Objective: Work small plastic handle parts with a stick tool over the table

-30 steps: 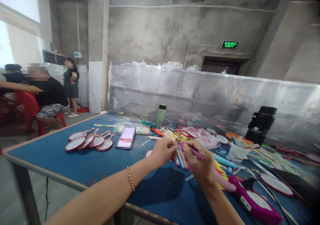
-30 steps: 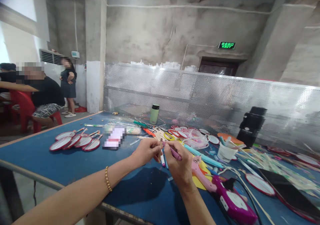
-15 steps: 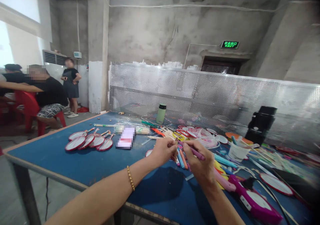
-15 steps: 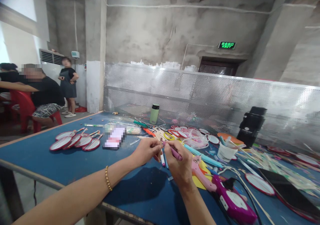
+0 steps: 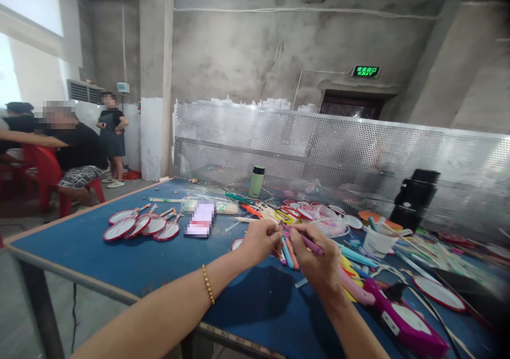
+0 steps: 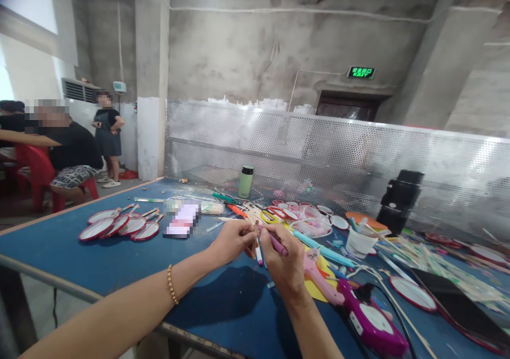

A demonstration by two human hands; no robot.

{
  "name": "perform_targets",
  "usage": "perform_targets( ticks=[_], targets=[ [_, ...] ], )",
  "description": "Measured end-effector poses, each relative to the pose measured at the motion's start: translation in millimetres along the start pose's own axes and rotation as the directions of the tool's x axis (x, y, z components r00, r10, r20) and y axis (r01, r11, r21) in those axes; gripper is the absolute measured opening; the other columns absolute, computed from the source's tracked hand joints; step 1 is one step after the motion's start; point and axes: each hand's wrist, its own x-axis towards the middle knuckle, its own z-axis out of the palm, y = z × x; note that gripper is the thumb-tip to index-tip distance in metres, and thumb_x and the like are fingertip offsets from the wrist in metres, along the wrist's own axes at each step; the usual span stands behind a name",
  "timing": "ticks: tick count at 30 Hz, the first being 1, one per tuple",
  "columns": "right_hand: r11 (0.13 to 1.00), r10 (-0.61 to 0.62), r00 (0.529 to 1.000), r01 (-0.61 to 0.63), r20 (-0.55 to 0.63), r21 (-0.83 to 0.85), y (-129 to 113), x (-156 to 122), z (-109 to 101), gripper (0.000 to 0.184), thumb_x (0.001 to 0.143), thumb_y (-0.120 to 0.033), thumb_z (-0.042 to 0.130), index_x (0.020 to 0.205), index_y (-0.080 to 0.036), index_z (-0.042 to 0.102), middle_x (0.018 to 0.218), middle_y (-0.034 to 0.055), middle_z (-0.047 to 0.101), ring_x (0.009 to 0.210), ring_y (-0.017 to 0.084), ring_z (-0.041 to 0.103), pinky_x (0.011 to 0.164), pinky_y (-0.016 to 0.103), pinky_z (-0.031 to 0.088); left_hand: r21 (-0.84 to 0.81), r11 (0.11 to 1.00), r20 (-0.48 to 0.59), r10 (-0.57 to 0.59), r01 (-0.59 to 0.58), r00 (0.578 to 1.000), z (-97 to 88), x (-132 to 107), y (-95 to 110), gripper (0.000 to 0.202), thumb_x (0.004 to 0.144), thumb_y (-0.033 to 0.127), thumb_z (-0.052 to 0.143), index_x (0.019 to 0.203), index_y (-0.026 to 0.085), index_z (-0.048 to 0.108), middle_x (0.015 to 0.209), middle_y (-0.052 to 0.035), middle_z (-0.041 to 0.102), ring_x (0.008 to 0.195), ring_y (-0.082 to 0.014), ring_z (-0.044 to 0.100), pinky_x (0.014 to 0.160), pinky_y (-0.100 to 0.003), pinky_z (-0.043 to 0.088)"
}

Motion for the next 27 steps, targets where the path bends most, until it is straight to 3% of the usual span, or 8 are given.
perform_targets(
  ticks=[27],
  targets=[
    [1.0, -0.005, 1.0, 0.005, 0.009, 0.029, 2.3, -0.7, 0.1, 0.015, 0.085, -0.028, 0.058, 0.083, -0.019, 0.07, 0.073, 0.0007, 0.071, 0.064, 0.014, 0.065, 0.062, 0.022, 0.049, -0.019, 1.0, 0.002, -0.01, 0.01, 1.0, -1.0, -1.3, 3.2, 0.015, 0.075, 0.024, 0.051, 0.061, 0.018, 0.051, 0.054, 0.0017, 0.058, 0.049, -0.013, 0.06, 0.05, -0.024, 0.051]
  ],
)
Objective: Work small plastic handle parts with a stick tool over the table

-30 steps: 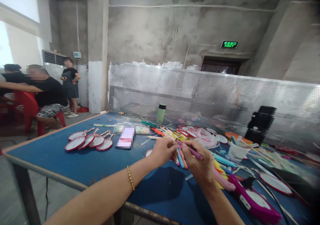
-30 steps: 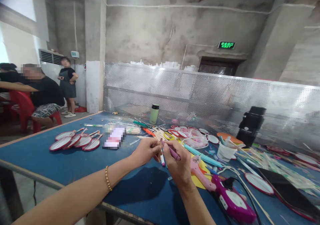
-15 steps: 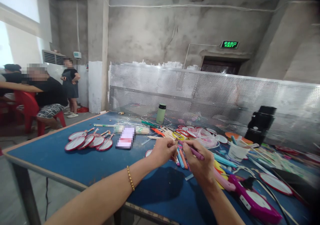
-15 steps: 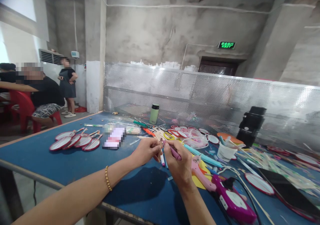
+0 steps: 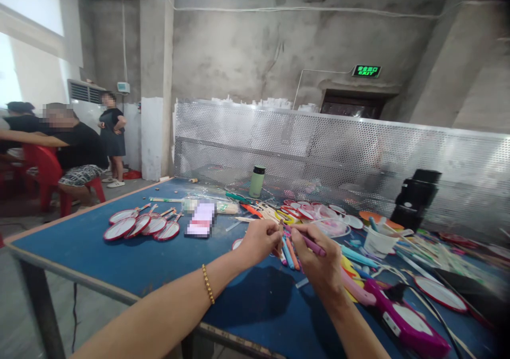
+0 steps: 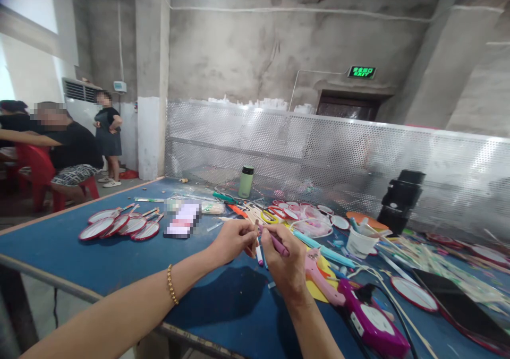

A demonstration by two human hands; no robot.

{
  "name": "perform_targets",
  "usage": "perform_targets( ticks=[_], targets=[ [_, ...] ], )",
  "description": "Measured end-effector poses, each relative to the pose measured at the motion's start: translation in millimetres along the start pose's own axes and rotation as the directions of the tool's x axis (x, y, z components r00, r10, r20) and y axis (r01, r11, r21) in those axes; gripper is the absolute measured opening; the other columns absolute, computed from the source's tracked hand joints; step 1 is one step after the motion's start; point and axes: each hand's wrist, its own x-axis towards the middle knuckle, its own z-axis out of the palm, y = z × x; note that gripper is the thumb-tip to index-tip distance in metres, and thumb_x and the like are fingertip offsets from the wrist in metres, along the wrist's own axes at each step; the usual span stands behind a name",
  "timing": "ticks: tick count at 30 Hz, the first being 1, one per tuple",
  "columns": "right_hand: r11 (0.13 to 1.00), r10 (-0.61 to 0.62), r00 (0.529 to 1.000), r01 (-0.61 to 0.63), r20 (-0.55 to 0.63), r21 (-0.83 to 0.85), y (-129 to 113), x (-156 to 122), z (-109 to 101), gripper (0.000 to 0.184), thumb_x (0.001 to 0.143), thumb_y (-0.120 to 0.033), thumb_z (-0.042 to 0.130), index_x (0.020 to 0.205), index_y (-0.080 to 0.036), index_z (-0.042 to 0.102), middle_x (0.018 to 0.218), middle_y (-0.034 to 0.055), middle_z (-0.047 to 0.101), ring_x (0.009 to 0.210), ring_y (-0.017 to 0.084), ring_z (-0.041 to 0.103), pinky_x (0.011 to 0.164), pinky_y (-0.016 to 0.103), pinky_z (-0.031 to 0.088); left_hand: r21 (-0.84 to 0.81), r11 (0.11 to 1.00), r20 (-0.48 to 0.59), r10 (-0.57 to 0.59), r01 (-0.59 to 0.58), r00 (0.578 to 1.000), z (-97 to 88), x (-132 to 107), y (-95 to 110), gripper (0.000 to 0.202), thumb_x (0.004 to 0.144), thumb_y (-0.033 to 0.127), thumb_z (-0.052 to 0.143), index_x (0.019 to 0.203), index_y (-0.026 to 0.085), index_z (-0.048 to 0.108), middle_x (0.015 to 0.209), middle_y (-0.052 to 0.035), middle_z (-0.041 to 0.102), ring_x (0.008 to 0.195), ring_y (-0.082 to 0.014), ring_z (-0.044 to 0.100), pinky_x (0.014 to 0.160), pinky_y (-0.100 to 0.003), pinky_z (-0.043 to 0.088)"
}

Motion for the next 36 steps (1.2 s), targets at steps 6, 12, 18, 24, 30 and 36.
perform_targets(
  ticks=[6, 12, 18, 24, 30, 36],
  targets=[
    [1.0, 0.009, 1.0, -0.009, 0.0, -0.011, -1.6, 0.0, -0.9, 0.016, 0.085, -0.028, 0.058, 0.083, -0.019, 0.071, 0.073, 0.0009, 0.072, 0.064, 0.014, 0.066, 0.061, 0.021, 0.049, -0.025, 1.0, 0.0, 0.01, -0.01, 1.0, -0.4, -0.1, 0.8, 0.014, 0.074, 0.023, 0.051, 0.062, 0.018, 0.051, 0.053, 0.0018, 0.057, 0.048, -0.0136, 0.059, 0.05, -0.027, 0.053],
    [1.0, -0.022, 1.0, 0.022, 0.021, -0.014, -1.2, -1.0, -0.4, 0.016, 0.085, -0.028, 0.059, 0.083, -0.02, 0.071, 0.072, 0.0, 0.071, 0.062, 0.013, 0.065, 0.061, 0.021, 0.049, -0.004, 1.0, -0.002, 0.023, -0.023, 1.0, -0.5, 0.4, -0.7, 0.015, 0.074, 0.024, 0.052, 0.061, 0.018, 0.051, 0.054, 0.0021, 0.057, 0.05, -0.0137, 0.06, 0.05, -0.025, 0.052],
    [1.0, 0.001, 1.0, -0.001, -0.002, -0.021, -2.1, -0.4, -0.9, 0.016, 0.085, -0.028, 0.058, 0.083, -0.019, 0.071, 0.073, 0.0013, 0.072, 0.064, 0.014, 0.066, 0.062, 0.022, 0.05, -0.014, 1.0, 0.002, 0.018, -0.018, 1.0, -0.3, -0.4, 1.2, 0.014, 0.074, 0.023, 0.051, 0.061, 0.018, 0.05, 0.053, 0.0019, 0.057, 0.048, -0.0132, 0.059, 0.05, -0.026, 0.053],
    [0.999, -0.036, 0.999, 0.036, 0.002, -0.037, -3.3, 0.1, -0.4, 0.017, 0.086, -0.029, 0.058, 0.079, -0.02, 0.07, 0.069, 0.0007, 0.07, 0.059, 0.013, 0.063, 0.06, 0.023, 0.05, 0.0, 1.0, -0.005, 0.008, -0.008, 1.0, -0.3, -1.0, 3.3, 0.012, 0.073, 0.021, 0.05, 0.061, 0.018, 0.051, 0.055, 0.0015, 0.058, 0.049, -0.0131, 0.059, 0.05, -0.024, 0.051],
    [0.999, -0.021, 1.0, 0.02, -0.019, -0.037, -1.8, -0.1, -0.1, 0.017, 0.085, -0.029, 0.058, 0.081, -0.019, 0.071, 0.072, 0.0012, 0.071, 0.062, 0.014, 0.065, 0.061, 0.022, 0.05, 0.004, 1.0, -0.005, 0.005, -0.005, 1.0, -0.2, 0.1, 0.8, 0.013, 0.074, 0.023, 0.051, 0.062, 0.018, 0.05, 0.054, 0.0018, 0.058, 0.05, -0.0137, 0.06, 0.051, -0.026, 0.052],
    [0.999, -0.023, 0.999, 0.022, -0.022, -0.027, -1.5, 0.4, 0.0, 0.017, 0.086, -0.029, 0.058, 0.084, -0.019, 0.071, 0.076, 0.0022, 0.073, 0.066, 0.015, 0.067, 0.064, 0.023, 0.051, 0.002, 1.0, 0.001, 0.003, -0.003, 1.0, 0.4, 0.1, -0.9, 0.017, 0.076, 0.027, 0.052, 0.063, 0.018, 0.05, 0.055, 0.0022, 0.056, 0.05, -0.0133, 0.06, 0.05, -0.025, 0.051]
  ],
)
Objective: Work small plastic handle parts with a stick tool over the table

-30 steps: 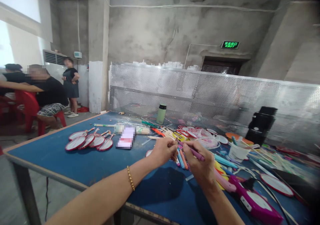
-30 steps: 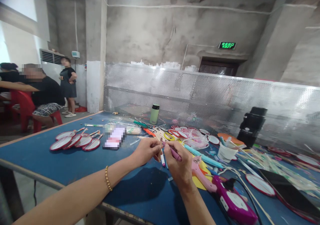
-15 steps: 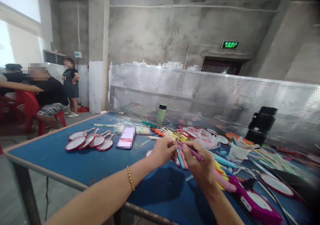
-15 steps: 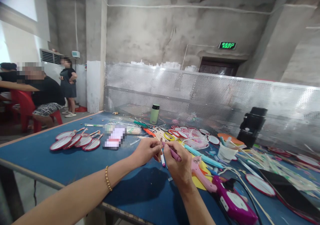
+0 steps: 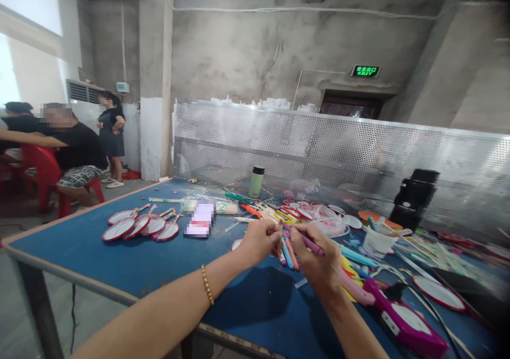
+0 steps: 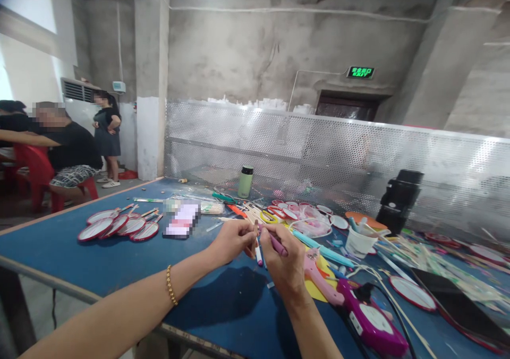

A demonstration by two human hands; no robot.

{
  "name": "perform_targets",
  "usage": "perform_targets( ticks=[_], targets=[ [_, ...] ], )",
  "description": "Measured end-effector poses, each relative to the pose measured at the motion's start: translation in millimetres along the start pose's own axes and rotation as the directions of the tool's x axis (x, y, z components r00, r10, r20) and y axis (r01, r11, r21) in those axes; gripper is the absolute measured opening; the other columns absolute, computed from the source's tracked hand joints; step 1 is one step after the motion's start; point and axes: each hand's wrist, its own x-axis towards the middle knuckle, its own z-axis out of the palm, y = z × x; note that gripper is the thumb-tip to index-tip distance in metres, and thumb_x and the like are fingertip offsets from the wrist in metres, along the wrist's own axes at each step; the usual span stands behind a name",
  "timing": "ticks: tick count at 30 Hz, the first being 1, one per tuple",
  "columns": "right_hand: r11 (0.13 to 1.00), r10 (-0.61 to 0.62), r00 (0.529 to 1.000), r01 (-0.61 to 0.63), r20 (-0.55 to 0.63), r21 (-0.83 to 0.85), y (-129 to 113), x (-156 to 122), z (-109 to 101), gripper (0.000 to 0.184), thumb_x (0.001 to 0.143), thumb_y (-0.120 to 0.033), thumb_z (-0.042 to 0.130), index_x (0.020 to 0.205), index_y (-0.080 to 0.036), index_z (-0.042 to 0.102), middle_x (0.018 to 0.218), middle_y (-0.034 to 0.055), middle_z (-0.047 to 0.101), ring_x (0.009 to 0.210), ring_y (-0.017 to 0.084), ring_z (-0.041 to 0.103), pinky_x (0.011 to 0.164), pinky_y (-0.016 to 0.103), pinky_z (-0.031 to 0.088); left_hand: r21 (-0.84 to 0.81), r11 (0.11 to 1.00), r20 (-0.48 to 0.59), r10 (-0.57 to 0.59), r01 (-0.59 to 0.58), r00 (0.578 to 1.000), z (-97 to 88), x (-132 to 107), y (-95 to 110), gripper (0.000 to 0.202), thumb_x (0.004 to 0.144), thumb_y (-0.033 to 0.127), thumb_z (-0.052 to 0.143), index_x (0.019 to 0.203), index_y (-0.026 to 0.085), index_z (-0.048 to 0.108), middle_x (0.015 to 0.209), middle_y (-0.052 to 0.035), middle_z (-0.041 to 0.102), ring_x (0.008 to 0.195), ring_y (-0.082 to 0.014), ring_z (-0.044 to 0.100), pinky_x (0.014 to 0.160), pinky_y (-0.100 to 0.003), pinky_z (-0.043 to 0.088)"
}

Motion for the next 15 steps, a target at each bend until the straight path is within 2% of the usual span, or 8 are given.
perform_targets(
  ticks=[7, 15],
  targets=[
    [1.0, 0.014, 1.0, -0.014, 0.018, 0.001, -1.8, 0.7, -1.0, 0.017, 0.085, -0.029, 0.058, 0.081, -0.019, 0.07, 0.071, 0.0012, 0.071, 0.061, 0.014, 0.065, 0.059, 0.022, 0.05, 0.013, 1.0, 0.005, 0.012, -0.012, 1.0, -0.6, 0.2, -1.6, 0.016, 0.076, 0.025, 0.052, 0.062, 0.017, 0.052, 0.056, 0.0014, 0.057, 0.051, -0.0128, 0.06, 0.05, -0.023, 0.051],
    [1.0, 0.005, 1.0, -0.005, -0.002, -0.006, -0.4, 0.6, -0.9, 0.017, 0.085, -0.029, 0.057, 0.083, -0.019, 0.07, 0.074, 0.0025, 0.072, 0.063, 0.015, 0.066, 0.062, 0.024, 0.051, -0.001, 1.0, 0.004, -0.01, 0.01, 1.0, 0.3, -0.6, 2.2, 0.016, 0.077, 0.025, 0.052, 0.063, 0.017, 0.051, 0.055, 0.0015, 0.057, 0.049, -0.0135, 0.061, 0.05, -0.025, 0.052]
  ],
)
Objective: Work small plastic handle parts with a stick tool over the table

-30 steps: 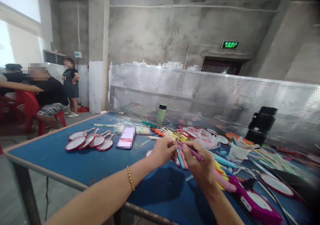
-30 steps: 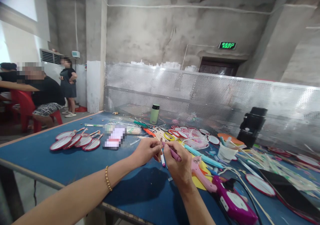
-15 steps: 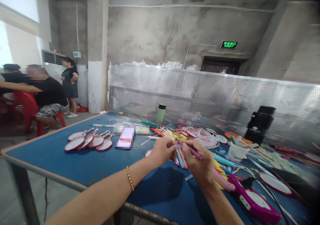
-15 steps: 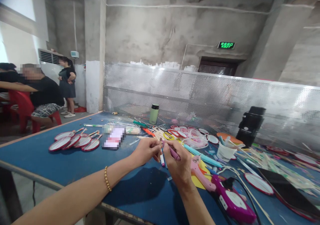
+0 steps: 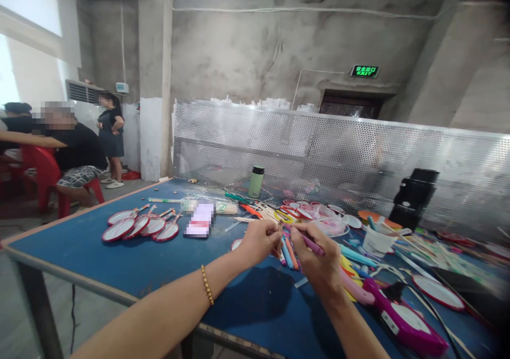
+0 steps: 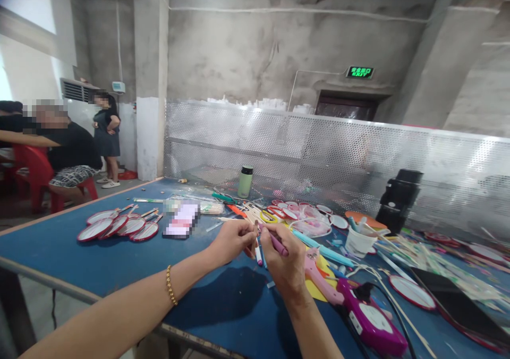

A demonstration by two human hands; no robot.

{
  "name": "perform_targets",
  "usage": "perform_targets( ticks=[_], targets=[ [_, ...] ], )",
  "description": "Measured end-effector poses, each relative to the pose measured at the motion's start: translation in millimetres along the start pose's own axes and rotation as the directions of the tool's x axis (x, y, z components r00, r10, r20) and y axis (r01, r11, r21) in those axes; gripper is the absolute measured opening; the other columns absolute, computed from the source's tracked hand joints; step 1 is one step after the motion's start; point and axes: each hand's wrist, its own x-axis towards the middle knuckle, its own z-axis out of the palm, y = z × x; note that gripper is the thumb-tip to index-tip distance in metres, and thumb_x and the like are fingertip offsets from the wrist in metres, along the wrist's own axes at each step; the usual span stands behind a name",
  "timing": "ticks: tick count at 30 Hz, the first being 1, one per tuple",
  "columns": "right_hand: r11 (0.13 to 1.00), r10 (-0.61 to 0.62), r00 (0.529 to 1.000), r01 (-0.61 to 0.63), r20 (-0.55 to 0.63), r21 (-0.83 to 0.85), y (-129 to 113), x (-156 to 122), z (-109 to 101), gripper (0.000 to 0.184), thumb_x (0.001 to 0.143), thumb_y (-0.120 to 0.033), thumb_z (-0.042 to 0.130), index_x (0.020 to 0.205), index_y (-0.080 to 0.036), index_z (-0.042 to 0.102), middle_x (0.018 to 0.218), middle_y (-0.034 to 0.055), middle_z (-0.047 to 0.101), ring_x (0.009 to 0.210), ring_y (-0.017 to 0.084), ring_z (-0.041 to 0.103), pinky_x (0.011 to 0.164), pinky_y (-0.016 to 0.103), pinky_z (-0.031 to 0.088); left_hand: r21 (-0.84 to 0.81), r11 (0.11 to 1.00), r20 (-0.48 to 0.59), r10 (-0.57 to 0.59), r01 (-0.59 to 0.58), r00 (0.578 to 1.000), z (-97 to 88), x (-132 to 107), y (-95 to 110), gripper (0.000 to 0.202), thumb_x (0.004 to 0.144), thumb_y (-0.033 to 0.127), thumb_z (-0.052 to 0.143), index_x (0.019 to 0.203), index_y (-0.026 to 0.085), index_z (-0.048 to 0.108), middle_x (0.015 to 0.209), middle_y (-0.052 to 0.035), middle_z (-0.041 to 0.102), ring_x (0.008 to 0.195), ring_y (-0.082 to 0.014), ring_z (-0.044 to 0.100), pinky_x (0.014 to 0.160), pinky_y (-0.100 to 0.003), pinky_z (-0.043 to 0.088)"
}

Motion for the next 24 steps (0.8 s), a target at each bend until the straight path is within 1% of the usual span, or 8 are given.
perform_targets(
  ticks=[6, 10, 13, 18, 24],
  targets=[
    [1.0, 0.006, 1.0, -0.006, 0.0, 0.027, 0.5, -0.8, 0.7, 0.015, 0.084, -0.027, 0.059, 0.084, -0.019, 0.071, 0.076, 0.0018, 0.072, 0.066, 0.015, 0.067, 0.064, 0.023, 0.051, -0.01, 1.0, -0.007, 0.007, -0.007, 1.0, -0.9, -0.8, 1.0, 0.015, 0.076, 0.024, 0.052, 0.063, 0.017, 0.053, 0.055, 0.0008, 0.057, 0.05, -0.014, 0.061, 0.05, -0.026, 0.052],
    [1.0, -0.02, 1.0, 0.02, -0.008, 0.018, 2.1, 0.0, 2.5, 0.015, 0.085, -0.028, 0.059, 0.085, -0.019, 0.071, 0.076, 0.0023, 0.072, 0.067, 0.015, 0.066, 0.064, 0.024, 0.051, -0.001, 1.0, -0.006, 0.001, -0.001, 1.0, -0.8, -0.6, -0.5, 0.014, 0.077, 0.022, 0.052, 0.064, 0.017, 0.054, 0.054, 0.0018, 0.057, 0.049, -0.0129, 0.06, 0.05, -0.025, 0.052],
    [0.999, -0.037, 0.999, 0.037, 0.008, 0.027, 2.2, 0.2, 2.8, 0.015, 0.085, -0.028, 0.059, 0.085, -0.02, 0.071, 0.077, 0.0024, 0.072, 0.066, 0.015, 0.066, 0.065, 0.024, 0.052, -0.001, 1.0, -0.011, 0.0, 0.0, 1.0, -0.3, -0.4, -1.1, 0.016, 0.077, 0.023, 0.053, 0.063, 0.017, 0.053, 0.053, 0.0021, 0.057, 0.048, -0.0122, 0.059, 0.049, -0.024, 0.052],
    [0.999, -0.014, 1.0, 0.014, -0.005, 0.038, 3.2, -0.8, 1.9, 0.014, 0.085, -0.026, 0.059, 0.086, -0.019, 0.071, 0.078, 0.0026, 0.072, 0.067, 0.015, 0.066, 0.065, 0.025, 0.052, -0.002, 1.0, -0.016, 0.005, -0.006, 1.0, -0.3, -0.1, -1.6, 0.016, 0.077, 0.025, 0.053, 0.063, 0.017, 0.054, 0.054, 0.0015, 0.057, 0.049, -0.0138, 0.06, 0.049, -0.025, 0.052],
    [0.999, -0.039, 0.999, 0.038, 0.015, 0.023, 2.5, -0.9, 1.8, 0.014, 0.085, -0.026, 0.059, 0.086, -0.02, 0.072, 0.079, 0.0021, 0.073, 0.068, 0.015, 0.067, 0.067, 0.024, 0.052, 0.01, 1.0, -0.021, 0.02, -0.02, 1.0, -0.4, 0.0, -2.0, 0.017, 0.077, 0.026, 0.054, 0.062, 0.017, 0.053, 0.055, 0.0014, 0.057, 0.049, -0.014, 0.06, 0.049, -0.025, 0.051]
  ],
)
